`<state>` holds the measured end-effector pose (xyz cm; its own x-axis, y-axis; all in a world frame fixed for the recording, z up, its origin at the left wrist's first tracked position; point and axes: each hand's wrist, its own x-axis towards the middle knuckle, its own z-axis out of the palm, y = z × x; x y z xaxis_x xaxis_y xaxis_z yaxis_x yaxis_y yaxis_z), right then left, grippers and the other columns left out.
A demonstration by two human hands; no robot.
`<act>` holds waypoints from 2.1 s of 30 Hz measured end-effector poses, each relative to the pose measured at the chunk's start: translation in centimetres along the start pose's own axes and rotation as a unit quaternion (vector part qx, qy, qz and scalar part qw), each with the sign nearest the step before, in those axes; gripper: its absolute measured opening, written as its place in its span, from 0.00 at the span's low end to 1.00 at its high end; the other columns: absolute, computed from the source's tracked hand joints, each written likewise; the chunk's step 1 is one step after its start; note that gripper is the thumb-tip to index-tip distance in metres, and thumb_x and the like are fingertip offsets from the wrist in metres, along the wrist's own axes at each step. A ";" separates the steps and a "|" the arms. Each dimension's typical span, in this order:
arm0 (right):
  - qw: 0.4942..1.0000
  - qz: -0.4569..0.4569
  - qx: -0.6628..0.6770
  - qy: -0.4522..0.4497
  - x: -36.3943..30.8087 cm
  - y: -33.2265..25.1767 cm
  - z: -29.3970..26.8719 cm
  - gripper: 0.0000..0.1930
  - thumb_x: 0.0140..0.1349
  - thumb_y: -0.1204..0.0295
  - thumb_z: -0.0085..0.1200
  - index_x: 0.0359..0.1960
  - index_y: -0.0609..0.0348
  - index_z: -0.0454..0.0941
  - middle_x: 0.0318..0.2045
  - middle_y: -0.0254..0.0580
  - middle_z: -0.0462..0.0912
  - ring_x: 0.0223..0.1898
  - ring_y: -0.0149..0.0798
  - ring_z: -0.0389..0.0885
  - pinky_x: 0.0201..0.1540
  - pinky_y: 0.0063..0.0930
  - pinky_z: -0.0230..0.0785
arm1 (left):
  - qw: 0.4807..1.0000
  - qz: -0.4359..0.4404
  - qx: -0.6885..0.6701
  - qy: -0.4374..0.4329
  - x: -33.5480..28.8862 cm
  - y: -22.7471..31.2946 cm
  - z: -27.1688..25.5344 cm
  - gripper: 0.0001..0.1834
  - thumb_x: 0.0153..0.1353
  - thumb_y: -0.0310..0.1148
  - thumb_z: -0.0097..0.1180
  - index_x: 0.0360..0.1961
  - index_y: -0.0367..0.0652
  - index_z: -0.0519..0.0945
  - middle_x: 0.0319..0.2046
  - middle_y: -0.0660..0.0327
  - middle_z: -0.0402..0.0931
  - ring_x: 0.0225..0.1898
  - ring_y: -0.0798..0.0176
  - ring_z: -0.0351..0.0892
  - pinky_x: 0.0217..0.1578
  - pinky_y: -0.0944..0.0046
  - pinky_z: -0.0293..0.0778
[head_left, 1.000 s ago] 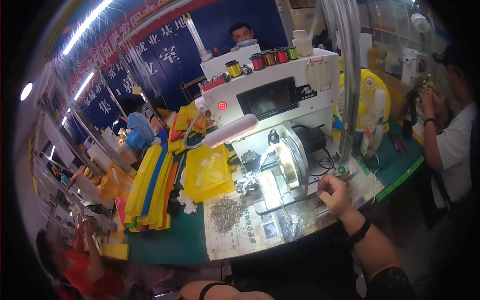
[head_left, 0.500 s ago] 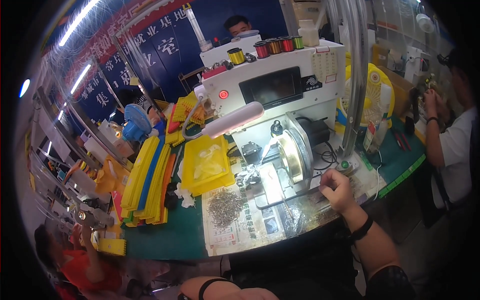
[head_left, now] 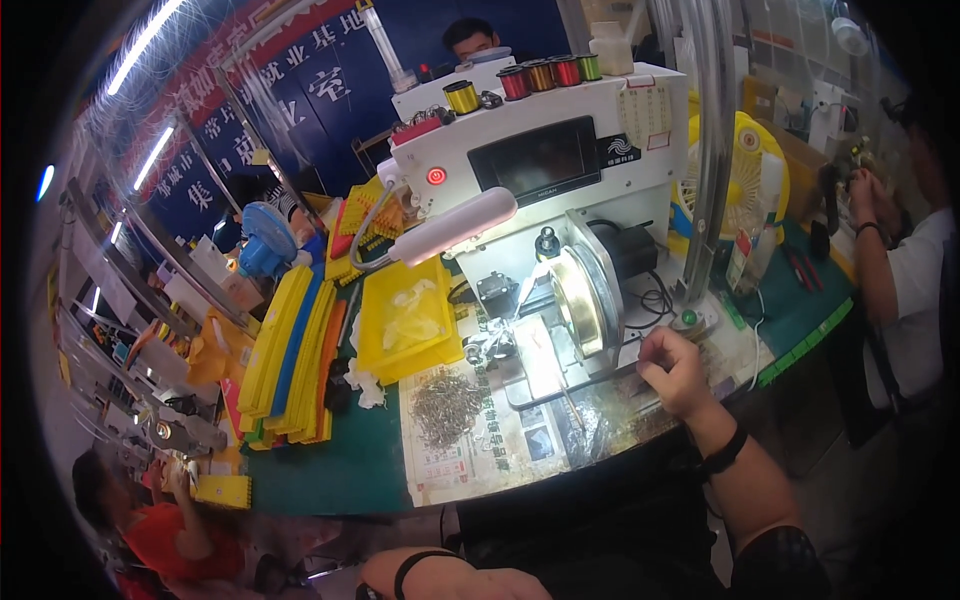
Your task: The person is assembling small electronic components, specifically attaching wires or small parts using a specialized machine and adhesive.
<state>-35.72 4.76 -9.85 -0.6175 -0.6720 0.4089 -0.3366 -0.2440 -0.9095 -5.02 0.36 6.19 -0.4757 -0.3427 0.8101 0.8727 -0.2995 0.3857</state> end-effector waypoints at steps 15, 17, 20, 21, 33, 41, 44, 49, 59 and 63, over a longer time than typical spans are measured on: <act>1.000 -0.003 -0.019 0.000 -0.1 0.1 -0.1 0.06 0.57 0.79 0.60 0.33 0.61 0.76 0.29 0.30 0.78 0.30 0.23 0.74 0.34 0.21 0.68 | 1.000 -0.019 -0.003 -0.009 0.1 -0.7 0.1 0.12 0.69 0.44 0.59 0.32 0.49 0.77 0.28 0.60 0.77 0.32 0.55 0.76 0.39 0.53 0.73; 1.000 -0.003 -0.013 0.000 0.0 0.1 0.0 0.06 0.57 0.79 0.60 0.33 0.61 0.76 0.29 0.30 0.77 0.30 0.23 0.74 0.34 0.21 0.68 | 0.999 -0.028 -0.009 -0.030 0.2 -0.6 -0.2 0.12 0.70 0.44 0.58 0.32 0.49 0.78 0.28 0.61 0.77 0.32 0.55 0.76 0.39 0.53 0.73; 1.000 0.002 -0.004 0.000 0.0 0.1 0.1 0.06 0.57 0.79 0.60 0.33 0.61 0.76 0.28 0.30 0.77 0.30 0.23 0.74 0.34 0.21 0.68 | 0.998 -0.024 -0.012 -0.065 0.7 -0.7 -0.7 0.12 0.69 0.42 0.58 0.30 0.49 0.77 0.28 0.60 0.78 0.32 0.55 0.76 0.37 0.54 0.73; 1.000 0.003 -0.003 -0.001 0.0 0.2 0.2 0.06 0.57 0.79 0.60 0.33 0.61 0.76 0.28 0.30 0.77 0.30 0.23 0.74 0.34 0.21 0.68 | 0.998 -0.023 -0.012 -0.064 0.8 -0.6 -0.8 0.12 0.69 0.42 0.58 0.30 0.49 0.77 0.28 0.60 0.78 0.32 0.55 0.76 0.37 0.54 0.73; 1.000 0.004 -0.005 -0.003 -0.2 0.2 0.1 0.05 0.57 0.79 0.60 0.33 0.61 0.75 0.28 0.30 0.77 0.29 0.22 0.74 0.34 0.20 0.68 | 0.969 -0.038 0.019 -0.245 2.2 -0.1 -4.4 0.07 0.66 0.31 0.59 0.42 0.40 0.83 0.38 0.51 0.83 0.38 0.50 0.82 0.38 0.53 0.73; 1.000 0.006 -0.001 -0.001 0.1 -0.1 0.0 0.05 0.57 0.80 0.59 0.33 0.62 0.75 0.29 0.30 0.78 0.31 0.24 0.75 0.36 0.20 0.68 | 0.979 -0.048 0.015 -0.195 1.7 0.0 -4.6 0.08 0.66 0.32 0.62 0.44 0.42 0.84 0.44 0.52 0.84 0.46 0.50 0.83 0.47 0.53 0.74; 1.000 0.011 0.004 -0.003 0.0 -0.1 0.0 0.05 0.57 0.80 0.59 0.34 0.62 0.75 0.29 0.30 0.78 0.31 0.23 0.74 0.36 0.20 0.68 | 0.972 -0.082 0.003 -0.220 1.2 0.6 -5.6 0.08 0.66 0.32 0.62 0.43 0.42 0.84 0.45 0.53 0.85 0.46 0.51 0.83 0.47 0.53 0.74; 1.000 0.022 0.005 -0.005 0.1 -0.4 0.2 0.05 0.57 0.80 0.59 0.34 0.61 0.75 0.29 0.29 0.77 0.31 0.22 0.74 0.35 0.19 0.67 | 0.967 -0.077 0.003 -0.242 2.0 0.1 -5.7 0.06 0.66 0.31 0.61 0.41 0.43 0.85 0.46 0.53 0.84 0.46 0.51 0.83 0.47 0.53 0.74; 1.000 0.013 0.014 -0.009 -0.1 -0.1 0.1 0.06 0.58 0.79 0.59 0.34 0.61 0.74 0.29 0.29 0.77 0.30 0.22 0.73 0.35 0.19 0.67 | 0.967 -0.064 0.057 -0.239 1.8 0.9 -5.4 0.06 0.66 0.32 0.60 0.37 0.45 0.86 0.46 0.56 0.84 0.45 0.53 0.83 0.45 0.55 0.73; 1.000 0.007 0.008 -0.014 0.0 0.1 0.1 0.06 0.58 0.79 0.59 0.34 0.61 0.75 0.29 0.29 0.77 0.31 0.22 0.73 0.36 0.19 0.67 | 0.966 -0.064 0.066 -0.242 1.8 0.9 -5.4 0.06 0.66 0.32 0.59 0.38 0.44 0.86 0.45 0.56 0.85 0.44 0.53 0.83 0.45 0.55 0.73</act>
<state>-35.67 4.70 -9.95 -0.6024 -0.6941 0.3942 -0.3165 -0.2456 -0.9162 -5.68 -5.36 5.66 -0.5016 0.1558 0.8509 0.8316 -0.1842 0.5239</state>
